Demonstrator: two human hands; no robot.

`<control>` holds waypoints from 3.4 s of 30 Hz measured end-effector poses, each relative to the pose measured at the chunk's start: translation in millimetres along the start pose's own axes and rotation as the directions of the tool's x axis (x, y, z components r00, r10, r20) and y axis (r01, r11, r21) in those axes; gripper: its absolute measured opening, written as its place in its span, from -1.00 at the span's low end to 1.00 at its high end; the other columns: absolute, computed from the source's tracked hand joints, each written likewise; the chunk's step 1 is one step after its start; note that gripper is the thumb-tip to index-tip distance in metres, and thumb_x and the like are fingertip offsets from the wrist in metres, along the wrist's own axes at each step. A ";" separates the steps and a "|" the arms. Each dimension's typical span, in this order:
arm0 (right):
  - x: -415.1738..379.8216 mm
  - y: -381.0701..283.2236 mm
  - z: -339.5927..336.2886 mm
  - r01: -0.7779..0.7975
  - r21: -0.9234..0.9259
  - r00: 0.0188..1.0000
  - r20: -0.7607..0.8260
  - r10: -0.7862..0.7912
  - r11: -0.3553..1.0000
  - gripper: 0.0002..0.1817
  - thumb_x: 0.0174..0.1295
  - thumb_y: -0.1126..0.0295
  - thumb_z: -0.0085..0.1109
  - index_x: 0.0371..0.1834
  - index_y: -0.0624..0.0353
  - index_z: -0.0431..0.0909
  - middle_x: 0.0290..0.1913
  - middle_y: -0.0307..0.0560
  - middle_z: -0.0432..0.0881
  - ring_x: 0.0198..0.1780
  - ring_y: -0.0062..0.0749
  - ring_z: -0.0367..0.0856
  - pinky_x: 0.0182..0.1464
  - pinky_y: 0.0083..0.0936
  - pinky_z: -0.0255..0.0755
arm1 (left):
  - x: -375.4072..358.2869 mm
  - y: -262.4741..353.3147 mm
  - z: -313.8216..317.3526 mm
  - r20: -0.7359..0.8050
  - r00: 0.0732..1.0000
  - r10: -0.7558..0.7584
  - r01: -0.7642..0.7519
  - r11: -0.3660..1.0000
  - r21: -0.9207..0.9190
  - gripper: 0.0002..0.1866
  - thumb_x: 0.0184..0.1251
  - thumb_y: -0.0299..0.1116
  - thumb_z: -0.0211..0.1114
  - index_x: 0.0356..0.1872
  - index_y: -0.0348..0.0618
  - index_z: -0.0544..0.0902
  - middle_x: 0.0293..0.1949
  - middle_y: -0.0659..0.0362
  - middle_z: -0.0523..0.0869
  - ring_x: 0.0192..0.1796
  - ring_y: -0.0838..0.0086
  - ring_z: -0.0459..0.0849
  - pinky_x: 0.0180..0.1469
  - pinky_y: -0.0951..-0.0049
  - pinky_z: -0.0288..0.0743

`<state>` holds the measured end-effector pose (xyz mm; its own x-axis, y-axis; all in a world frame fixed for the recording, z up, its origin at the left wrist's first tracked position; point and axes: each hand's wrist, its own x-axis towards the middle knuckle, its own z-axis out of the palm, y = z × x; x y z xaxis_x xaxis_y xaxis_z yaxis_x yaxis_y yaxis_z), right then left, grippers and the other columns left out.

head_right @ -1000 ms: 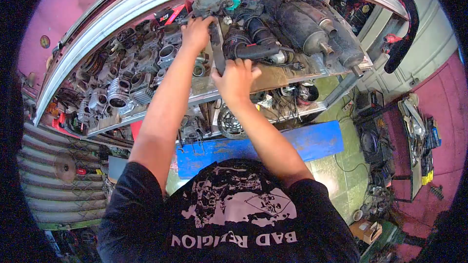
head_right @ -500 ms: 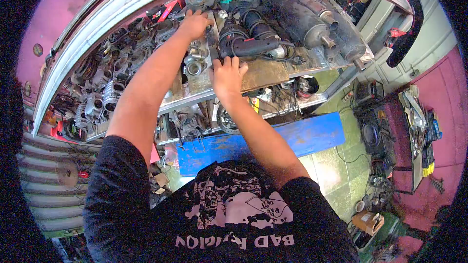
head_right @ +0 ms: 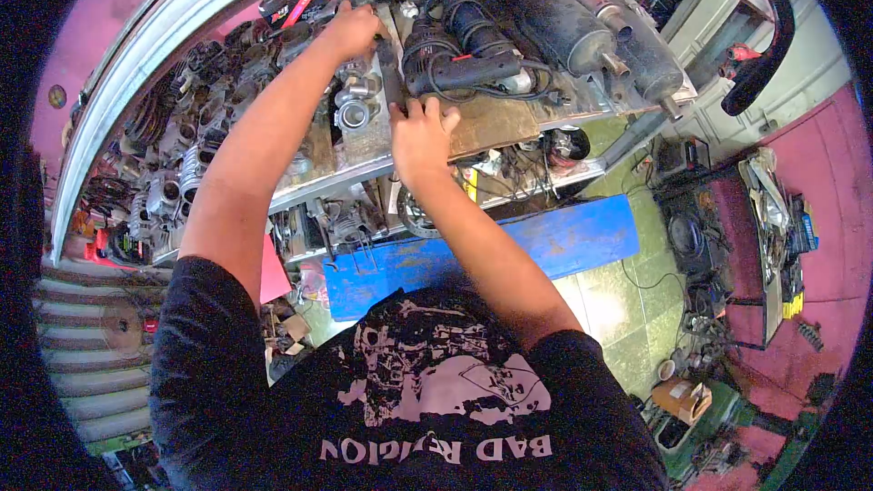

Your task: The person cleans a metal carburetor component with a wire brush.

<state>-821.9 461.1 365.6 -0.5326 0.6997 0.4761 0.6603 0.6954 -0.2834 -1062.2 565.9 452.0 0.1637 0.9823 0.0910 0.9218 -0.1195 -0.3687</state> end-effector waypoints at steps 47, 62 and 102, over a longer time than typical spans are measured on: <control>-314.8 40.0 70.8 -0.221 0.226 0.965 0.189 0.180 0.949 -0.61 0.22 0.39 0.32 0.15 0.07 0.69 -0.12 0.09 0.77 -0.06 0.13 0.68 0.01 -0.07 0.54 | -386.0 238.0 75.6 0.012 0.814 -0.581 0.207 0.270 -0.940 -0.52 0.38 -0.44 0.37 0.32 -0.19 0.59 0.04 -0.06 0.72 -0.29 0.27 0.67 -0.17 0.31 0.59; 3.4 -36.0 7.9 0.146 -0.008 0.983 -0.107 -0.146 0.989 -0.52 0.29 0.06 0.32 0.30 -0.29 0.64 -0.02 -0.22 0.78 0.06 -0.20 0.56 0.07 -0.14 0.25 | -201.2 167.0 -3.3 0.003 0.599 -0.801 0.356 0.263 -0.897 -0.32 0.40 -0.24 0.27 0.48 -0.29 0.34 0.27 -0.32 0.60 0.24 -0.23 0.62 0.25 -0.05 0.52; -162.0 -9.3 12.6 0.256 0.289 0.965 -0.138 -0.224 0.923 -0.64 0.16 0.31 0.47 0.06 -0.07 0.74 -0.12 -0.21 0.79 0.01 -0.22 0.62 0.12 -0.18 0.31 | -311.8 211.9 30.5 0.059 0.376 -0.925 0.295 0.059 -0.954 -0.59 0.44 -0.49 0.26 0.29 -0.28 0.62 0.04 -0.08 0.77 -0.14 0.35 0.78 -0.13 0.34 0.63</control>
<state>-748.4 343.4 280.6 -0.5892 0.4966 0.6373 0.3201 0.8677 -0.3803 -928.7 238.7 317.3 -0.8118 0.4884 0.3202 0.4374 0.1450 0.8875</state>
